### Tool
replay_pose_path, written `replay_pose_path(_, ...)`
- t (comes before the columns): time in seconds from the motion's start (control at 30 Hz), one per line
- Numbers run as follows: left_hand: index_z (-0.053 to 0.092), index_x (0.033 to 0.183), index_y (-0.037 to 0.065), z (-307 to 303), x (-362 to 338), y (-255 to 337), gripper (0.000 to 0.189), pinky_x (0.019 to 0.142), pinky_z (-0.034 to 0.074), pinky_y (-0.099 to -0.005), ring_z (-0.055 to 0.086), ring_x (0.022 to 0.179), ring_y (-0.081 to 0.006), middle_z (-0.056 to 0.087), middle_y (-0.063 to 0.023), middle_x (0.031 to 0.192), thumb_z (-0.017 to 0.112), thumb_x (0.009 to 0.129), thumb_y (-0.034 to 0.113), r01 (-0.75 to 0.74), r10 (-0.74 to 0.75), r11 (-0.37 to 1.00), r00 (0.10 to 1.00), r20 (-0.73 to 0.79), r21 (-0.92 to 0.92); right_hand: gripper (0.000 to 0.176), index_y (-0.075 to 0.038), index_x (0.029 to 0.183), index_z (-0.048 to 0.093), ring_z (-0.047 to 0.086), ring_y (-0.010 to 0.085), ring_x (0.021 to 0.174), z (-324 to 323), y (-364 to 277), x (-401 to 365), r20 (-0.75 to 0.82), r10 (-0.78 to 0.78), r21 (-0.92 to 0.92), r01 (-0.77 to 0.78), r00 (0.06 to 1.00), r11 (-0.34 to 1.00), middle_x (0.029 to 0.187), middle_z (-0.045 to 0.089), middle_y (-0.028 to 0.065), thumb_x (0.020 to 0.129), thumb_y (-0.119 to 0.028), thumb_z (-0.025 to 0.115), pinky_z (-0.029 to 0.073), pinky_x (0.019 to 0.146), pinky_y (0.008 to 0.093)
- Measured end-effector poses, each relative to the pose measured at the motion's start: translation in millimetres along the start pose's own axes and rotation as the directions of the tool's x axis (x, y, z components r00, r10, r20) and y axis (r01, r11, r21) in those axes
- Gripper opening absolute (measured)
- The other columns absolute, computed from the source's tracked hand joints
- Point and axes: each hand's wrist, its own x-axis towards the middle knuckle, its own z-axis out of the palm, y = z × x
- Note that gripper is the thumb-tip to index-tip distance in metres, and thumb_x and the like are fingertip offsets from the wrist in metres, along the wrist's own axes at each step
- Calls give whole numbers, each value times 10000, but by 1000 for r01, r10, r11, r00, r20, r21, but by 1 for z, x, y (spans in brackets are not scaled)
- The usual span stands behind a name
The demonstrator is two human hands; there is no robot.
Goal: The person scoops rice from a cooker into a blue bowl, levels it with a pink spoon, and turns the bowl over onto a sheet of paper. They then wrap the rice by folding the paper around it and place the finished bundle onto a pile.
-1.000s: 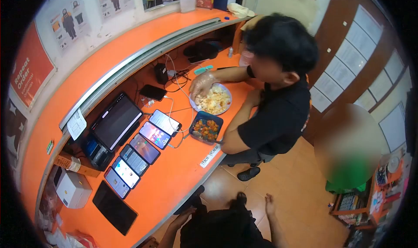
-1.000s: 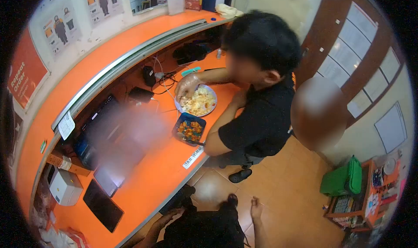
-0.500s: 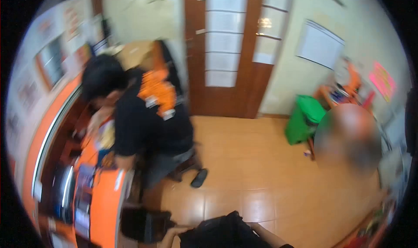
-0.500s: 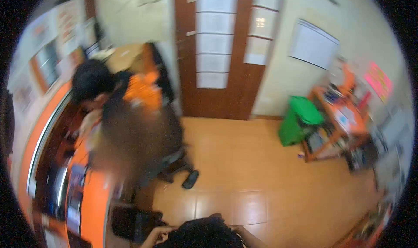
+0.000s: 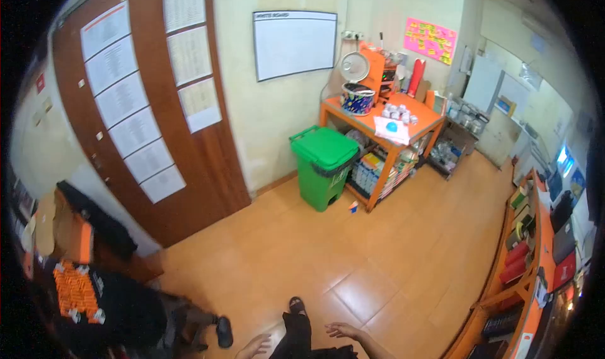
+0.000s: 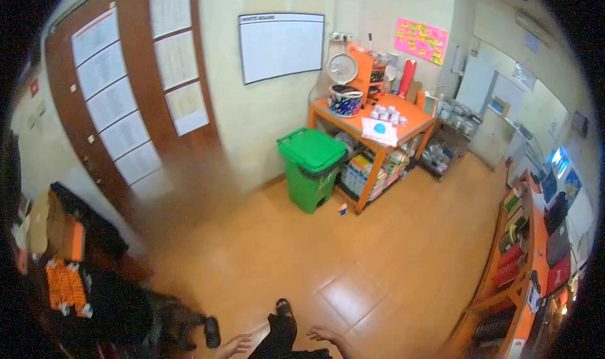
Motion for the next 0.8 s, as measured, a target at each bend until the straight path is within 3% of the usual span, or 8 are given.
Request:
replay_pose_path(0.1,505,1349,90,-8,62,76,537,970,438,-414,543,1147,-242,528,-103,1330,496,955,457,62,-47,990,992,-117,129,487,-133,1353,529,611,178,1095,-68,-39,9,-176,52,47,-44,983,998,1207,631,73,979,-443,499,467,933,329)
replay_pose_path(0.17,521,1336,76,-9,98,146,544,986,426,-425,544,1160,-265,542,-124,1325,493,953,462,92,-68,956,993,-92,278,442,-70,1180,626,643,199,942,-126,2,29,-328,-140,16,153,934,988,1096,669,64,952,-437,537,500,806,327)
replay_pose_path(0.23,537,1322,62,11,139,205,552,1002,414,-436,545,1174,-288,555,-145,1320,491,951,468,100,-81,915,995,-66,391,418,-83,1232,607,647,172,939,-174,46,38,-269,50,-242,-118,962,963,1072,670,109,956,-386,524,507,809,319)
replay_pose_path(0.3,569,1273,26,21,205,265,536,991,425,-409,571,1132,-296,605,-155,1233,493,953,450,-116,132,829,991,10,547,388,-60,1062,646,636,185,761,-221,194,84,-275,-500,-534,302,821,789,883,678,99,952,-407,511,506,694,355)
replay_pose_path(0.33,593,1230,-2,22,253,287,520,972,441,-376,597,1085,-293,649,-155,1149,496,956,428,-310,317,717,943,105,624,386,-59,1050,645,633,186,753,-219,123,36,-484,27,-152,-114,875,982,872,676,99,953,-407,511,504,690,356)
replay_pose_path(0.47,589,1241,8,94,382,471,470,965,438,-334,581,1108,-226,637,-129,1199,513,967,382,-420,350,761,907,233,495,381,-52,1003,639,622,189,722,-273,34,2,-625,325,261,-202,710,944,827,665,102,953,-407,507,500,674,359)
replay_pose_path(0.67,597,1235,46,286,439,751,379,944,443,-316,576,1071,-169,637,-60,1158,519,985,321,-497,411,834,850,330,240,387,-42,932,631,604,193,675,-405,-35,33,-745,353,358,-107,566,928,759,648,106,955,-406,503,494,650,364)
replay_pose_path(0.8,574,1236,66,365,530,846,334,935,446,-342,578,987,-176,608,-66,1106,548,974,273,-575,519,813,785,337,88,397,-36,885,625,593,196,644,-566,-103,71,-910,-11,-5,15,415,1000,714,637,109,956,-406,500,490,634,367)
